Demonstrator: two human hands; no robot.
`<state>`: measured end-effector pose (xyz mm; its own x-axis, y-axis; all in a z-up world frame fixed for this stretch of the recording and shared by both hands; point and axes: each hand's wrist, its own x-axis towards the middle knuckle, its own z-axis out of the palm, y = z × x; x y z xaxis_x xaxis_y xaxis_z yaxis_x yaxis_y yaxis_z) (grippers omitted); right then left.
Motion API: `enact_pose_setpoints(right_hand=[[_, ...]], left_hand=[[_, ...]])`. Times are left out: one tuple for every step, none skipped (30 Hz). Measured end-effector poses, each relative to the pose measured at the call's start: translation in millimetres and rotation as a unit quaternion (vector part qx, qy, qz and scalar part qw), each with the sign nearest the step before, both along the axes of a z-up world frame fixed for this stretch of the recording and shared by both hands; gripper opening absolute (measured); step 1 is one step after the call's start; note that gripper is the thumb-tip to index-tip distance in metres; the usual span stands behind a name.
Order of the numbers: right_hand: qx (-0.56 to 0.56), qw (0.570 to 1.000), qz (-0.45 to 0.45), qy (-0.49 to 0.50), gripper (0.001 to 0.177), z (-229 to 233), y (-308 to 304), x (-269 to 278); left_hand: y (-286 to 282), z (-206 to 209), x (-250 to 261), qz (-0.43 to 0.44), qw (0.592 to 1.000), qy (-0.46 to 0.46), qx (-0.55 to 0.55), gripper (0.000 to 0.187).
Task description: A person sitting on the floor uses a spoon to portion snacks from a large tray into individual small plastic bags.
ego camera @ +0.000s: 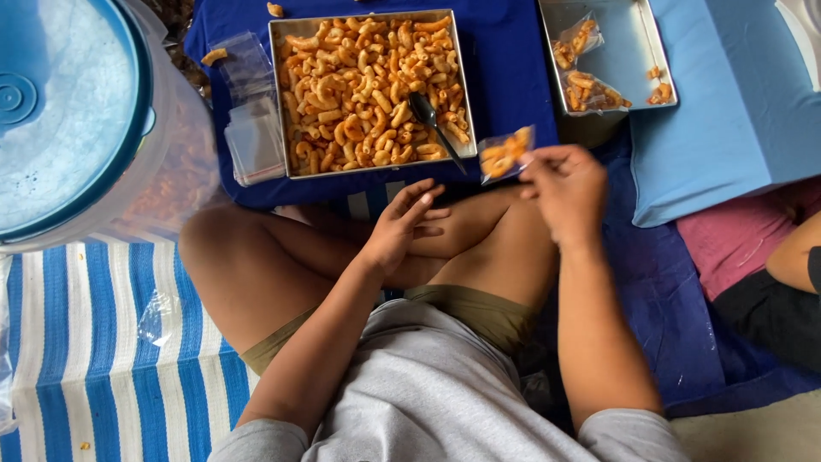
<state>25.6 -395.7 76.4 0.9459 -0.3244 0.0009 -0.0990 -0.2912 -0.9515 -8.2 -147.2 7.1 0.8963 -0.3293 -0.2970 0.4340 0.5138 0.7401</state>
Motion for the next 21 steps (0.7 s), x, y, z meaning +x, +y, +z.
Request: enact_pose_setpoints(right_hand=[[-0.023, 0.999, -0.026, -0.019, 0.019, -6, -19, 10], [-0.022, 0.999, -0.029, -0.020, 0.019, -14, -41, 25], [-0.060, 0.996, -0.053, -0.037, 0.017, -23, -64, 39], [-0.098, 0.991, -0.077, -0.054, 0.016, -31, -87, 54], [-0.098, 0.991, -0.079, -0.055, 0.016, -38, -104, 66], [-0.101, 0.984, -0.127, -0.076, 0.015, -44, -121, 80], [-0.105, 0.974, -0.174, -0.096, 0.015, -50, -138, 94], [-0.103, 0.975, -0.173, -0.099, 0.015, -48, -145, 105], [-0.074, 0.968, -0.219, -0.096, 0.010, -46, -152, 115], [-0.045, 0.959, -0.264, -0.091, 0.006, -44, -158, 125], [-0.042, 0.960, -0.262, -0.092, 0.006, -45, -165, 132], [0.002, 0.950, -0.304, -0.076, 0.007, -45, -171, 140], [0.047, 0.935, -0.346, -0.058, 0.013, -45, -177, 147], [0.051, 0.936, -0.343, -0.059, 0.013, -48, -181, 154], [0.170, 0.901, -0.396, -0.051, 0.014, -50, -186, 160], [0.286, 0.850, -0.441, -0.039, 0.018, -54, -189, 167], [0.288, 0.852, -0.436, -0.037, 0.018, -56, -187, 169], [0.297, 0.820, -0.489, -0.007, 0.020, -57, -187, 171], [0.305, 0.784, -0.540, 0.024, 0.022, -58, -186, 173], [0.305, 0.785, -0.539, 0.026, 0.022, -66, -190, 171], [0.308, 0.792, -0.527, 0.027, 0.021, -75, -194, 170]], left_hand=[[4, -6, -1, -0.006, 0.999, 0.006, 0.043, 0.052], [7, -12, -7, -0.009, 0.999, 0.005, 0.044, 0.052], [10, -18, -13, -0.009, 0.997, 0.031, 0.068, 0.051], [13, -24, -18, -0.007, 0.994, 0.058, 0.093, 0.050], [16, -28, -26, -0.010, 0.994, 0.057, 0.093, 0.050], [19, -32, -33, -0.018, 0.991, 0.083, 0.106, 0.049], [22, -36, -39, -0.027, 0.987, 0.109, 0.119, 0.048], [27, -32, -42, -0.025, 0.987, 0.107, 0.120, 0.048], [33, -28, -46, -0.053, 0.980, 0.128, 0.143, 0.048], [39, -24, -51, -0.080, 0.971, 0.151, 0.165, 0.047], [43, -27, -54, -0.077, 0.972, 0.150, 0.166, 0.047], [47, -30, -58, -0.074, 0.969, 0.154, 0.179, 0.046], [51, -32, -62, -0.070, 0.966, 0.158, 0.192, 0.045], [52, -25, -61, -0.066, 0.966, 0.156, 0.194, 0.045], [53, -19, -61, -0.068, 0.964, 0.163, 0.199, 0.044], [54, -12, -63, -0.068, 0.962, 0.172, 0.203, 0.043], [62, -11, -64, -0.062, 0.962, 0.172, 0.204, 0.043], [69, -10, -65, -0.057, 0.965, 0.157, 0.204, 0.042], [77, -8, -65, -0.053, 0.967, 0.141, 0.204, 0.040], [85, -3, -65, -0.051, 0.967, 0.142, 0.204, 0.040], [93, 2, -64, -0.021, 0.971, 0.131, 0.199, 0.042]])
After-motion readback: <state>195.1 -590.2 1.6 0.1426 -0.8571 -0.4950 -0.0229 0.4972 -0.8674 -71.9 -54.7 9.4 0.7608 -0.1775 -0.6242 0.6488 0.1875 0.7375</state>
